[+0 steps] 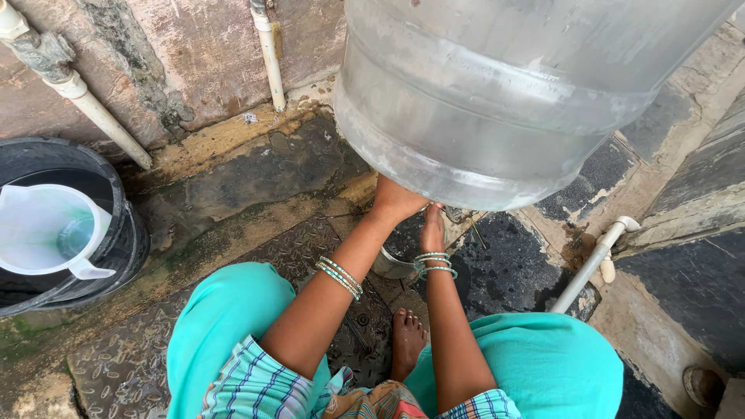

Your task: The person fills a large transparent water container using a white plastic jug. They repeatedly pour water into the container, shake it to distribute the liquid, and place it upright on the floor.

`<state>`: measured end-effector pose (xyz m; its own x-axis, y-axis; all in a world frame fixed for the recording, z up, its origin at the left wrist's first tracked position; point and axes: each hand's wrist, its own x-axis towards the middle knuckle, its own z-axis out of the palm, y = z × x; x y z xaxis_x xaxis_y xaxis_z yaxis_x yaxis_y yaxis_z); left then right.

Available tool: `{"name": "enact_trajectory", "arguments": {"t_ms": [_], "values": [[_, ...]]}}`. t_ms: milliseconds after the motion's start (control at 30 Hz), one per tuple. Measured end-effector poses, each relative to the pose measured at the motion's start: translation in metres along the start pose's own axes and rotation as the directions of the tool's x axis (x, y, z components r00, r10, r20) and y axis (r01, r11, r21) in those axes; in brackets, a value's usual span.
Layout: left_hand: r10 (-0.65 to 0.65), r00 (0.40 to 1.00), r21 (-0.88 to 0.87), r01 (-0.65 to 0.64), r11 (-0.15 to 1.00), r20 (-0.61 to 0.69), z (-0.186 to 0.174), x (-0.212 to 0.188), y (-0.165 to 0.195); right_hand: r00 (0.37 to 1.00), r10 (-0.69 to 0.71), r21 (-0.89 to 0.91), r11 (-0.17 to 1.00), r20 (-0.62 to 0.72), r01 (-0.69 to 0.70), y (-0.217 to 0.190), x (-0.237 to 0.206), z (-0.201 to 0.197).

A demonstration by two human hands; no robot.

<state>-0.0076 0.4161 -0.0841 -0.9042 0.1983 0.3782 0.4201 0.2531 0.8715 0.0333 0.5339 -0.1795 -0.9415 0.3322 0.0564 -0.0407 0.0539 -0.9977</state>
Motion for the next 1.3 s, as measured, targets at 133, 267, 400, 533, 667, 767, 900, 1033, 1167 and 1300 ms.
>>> {"name": "enact_trajectory", "arguments": {"t_ms": [133, 267, 400, 533, 667, 767, 900, 1033, 1167, 1300], "values": [[-0.054, 0.998, -0.016, 0.055, 0.998, 0.040, -0.007, 0.000, 0.008, 0.967, 0.233, -0.095, 0.966, -0.100, -0.242, -0.004, -0.003, 0.000], [-0.079, 0.997, -0.049, 0.080, 0.996, 0.027, -0.013, -0.001, 0.015, 0.848, 0.529, 0.431, 0.770, -0.021, -0.470, -0.019, -0.014, -0.001], [-0.098, 0.995, -0.039, 0.099, 0.994, 0.037, -0.018, -0.002, 0.015, 0.821, 0.531, 0.763, 0.436, 0.210, -0.477, -0.020, -0.018, -0.001], [-0.107, 0.994, 0.001, 0.108, 0.994, 0.037, -0.021, -0.001, 0.010, 0.843, 0.505, 0.589, 0.629, 0.185, -0.507, 0.002, 0.000, 0.005], [-0.123, 0.992, 0.104, 0.118, 0.988, 0.042, -0.026, -0.001, 0.001, 0.964, 0.263, -0.532, 0.820, 0.025, -0.210, 0.024, 0.017, 0.020], [-0.115, 0.992, 0.172, 0.105, 0.980, 0.048, -0.028, -0.001, -0.009, 0.963, 0.243, -0.939, 0.343, 0.113, 0.024, 0.038, 0.016, 0.028], [-0.067, 0.996, 0.254, 0.052, 0.966, 0.051, -0.023, -0.003, -0.030, 0.893, 0.444, -0.978, 0.206, 0.073, -0.022, 0.049, 0.011, 0.031], [-0.064, 0.994, 0.332, 0.032, 0.943, 0.086, -0.008, -0.005, -0.048, 0.866, 0.491, -0.987, 0.158, 0.092, 0.015, 0.056, 0.012, 0.029], [-0.042, 0.996, 0.270, 0.020, 0.963, 0.078, 0.000, -0.006, -0.051, 0.932, 0.343, -0.983, 0.172, 0.118, 0.061, 0.055, 0.014, 0.028], [-0.091, 0.992, 0.239, 0.067, 0.969, 0.090, -0.008, -0.007, -0.038, 0.964, 0.264, -0.911, 0.404, 0.029, -0.083, 0.042, 0.011, 0.026]]}}
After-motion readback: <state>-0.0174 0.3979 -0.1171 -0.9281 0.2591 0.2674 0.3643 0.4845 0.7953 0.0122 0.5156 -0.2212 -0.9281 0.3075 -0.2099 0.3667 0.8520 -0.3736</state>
